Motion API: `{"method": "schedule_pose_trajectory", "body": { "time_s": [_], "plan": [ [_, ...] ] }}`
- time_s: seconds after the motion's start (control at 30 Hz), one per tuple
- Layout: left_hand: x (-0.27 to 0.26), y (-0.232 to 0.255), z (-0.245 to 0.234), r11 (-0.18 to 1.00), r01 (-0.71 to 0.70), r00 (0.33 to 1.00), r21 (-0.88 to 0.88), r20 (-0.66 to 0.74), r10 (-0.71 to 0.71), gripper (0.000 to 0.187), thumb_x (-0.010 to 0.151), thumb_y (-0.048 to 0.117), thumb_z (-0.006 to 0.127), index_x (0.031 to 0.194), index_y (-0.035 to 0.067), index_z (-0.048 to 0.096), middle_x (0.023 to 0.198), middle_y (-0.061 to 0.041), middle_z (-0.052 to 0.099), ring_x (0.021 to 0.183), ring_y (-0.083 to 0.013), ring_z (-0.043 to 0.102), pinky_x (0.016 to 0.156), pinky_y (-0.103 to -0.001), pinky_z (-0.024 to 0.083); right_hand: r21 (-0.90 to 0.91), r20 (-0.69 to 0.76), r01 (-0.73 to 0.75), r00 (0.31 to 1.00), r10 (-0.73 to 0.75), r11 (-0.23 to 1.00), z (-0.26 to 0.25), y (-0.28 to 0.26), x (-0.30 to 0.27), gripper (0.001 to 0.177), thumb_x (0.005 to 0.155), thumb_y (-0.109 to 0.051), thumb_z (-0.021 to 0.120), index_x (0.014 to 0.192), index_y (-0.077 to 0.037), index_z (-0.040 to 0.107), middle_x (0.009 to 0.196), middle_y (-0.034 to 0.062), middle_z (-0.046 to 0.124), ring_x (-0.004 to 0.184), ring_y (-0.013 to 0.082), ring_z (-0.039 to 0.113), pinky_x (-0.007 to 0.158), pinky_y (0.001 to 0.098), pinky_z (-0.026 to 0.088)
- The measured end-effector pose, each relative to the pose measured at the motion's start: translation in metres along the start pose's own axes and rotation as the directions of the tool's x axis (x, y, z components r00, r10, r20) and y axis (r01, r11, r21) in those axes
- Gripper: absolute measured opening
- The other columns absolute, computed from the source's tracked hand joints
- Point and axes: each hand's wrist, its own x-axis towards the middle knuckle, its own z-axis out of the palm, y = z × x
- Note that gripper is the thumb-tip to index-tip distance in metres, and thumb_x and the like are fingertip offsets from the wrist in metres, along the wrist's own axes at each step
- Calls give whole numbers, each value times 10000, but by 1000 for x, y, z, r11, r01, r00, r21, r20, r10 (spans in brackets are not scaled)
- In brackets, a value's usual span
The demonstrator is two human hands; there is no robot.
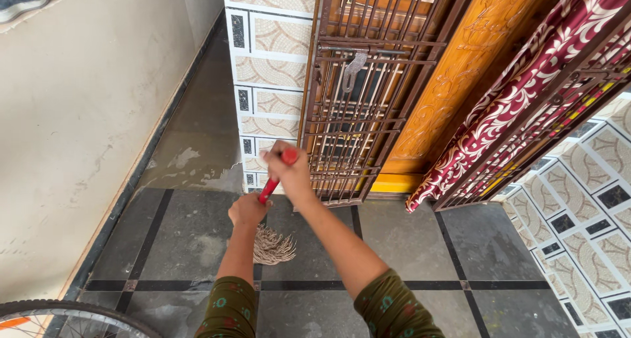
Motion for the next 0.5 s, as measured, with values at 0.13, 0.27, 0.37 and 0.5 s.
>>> {"method": "schedule_pose_trajectory", "body": {
  "time_s": [0.13,0.27,0.37,0.5],
  "plan": [
    [-1,-21,3,998,50,999,-23,-20,-51,391,816,562,750,1096,291,779,1093,-62,773,1065,-295,729,899,-441,573,41,64,-27,998,25,999,16,12,-11,345,941,-82,723,685,-73,493,578,-32,479,495,60,437,472,260,362],
    [-5,-26,-2,997,54,997,-56,-50,-57,405,817,554,757,1109,274,778,1097,-86,769,1070,-312,724,908,-451,565,-8,60,-67,996,67,998,26,9,-1,326,935,-92,712,686,-77,503,556,-32,460,458,64,428,430,254,324],
    [-4,-20,-12,996,53,997,-67,-54,-57,455,798,559,776,1125,243,767,1103,-104,761,1075,-322,716,916,-457,560,113,25,-120,993,118,986,31,1,21,310,916,-69,726,683,-73,520,545,-28,457,440,73,428,406,261,309],
    [-8,-12,-26,1000,13,999,-24,-44,-14,506,764,564,804,1110,197,768,1117,-110,751,1079,-318,713,920,-454,559,143,11,-153,988,153,978,31,-16,51,336,900,-77,726,668,-93,484,511,-31,422,393,78,386,381,272,313]
  ]
}}
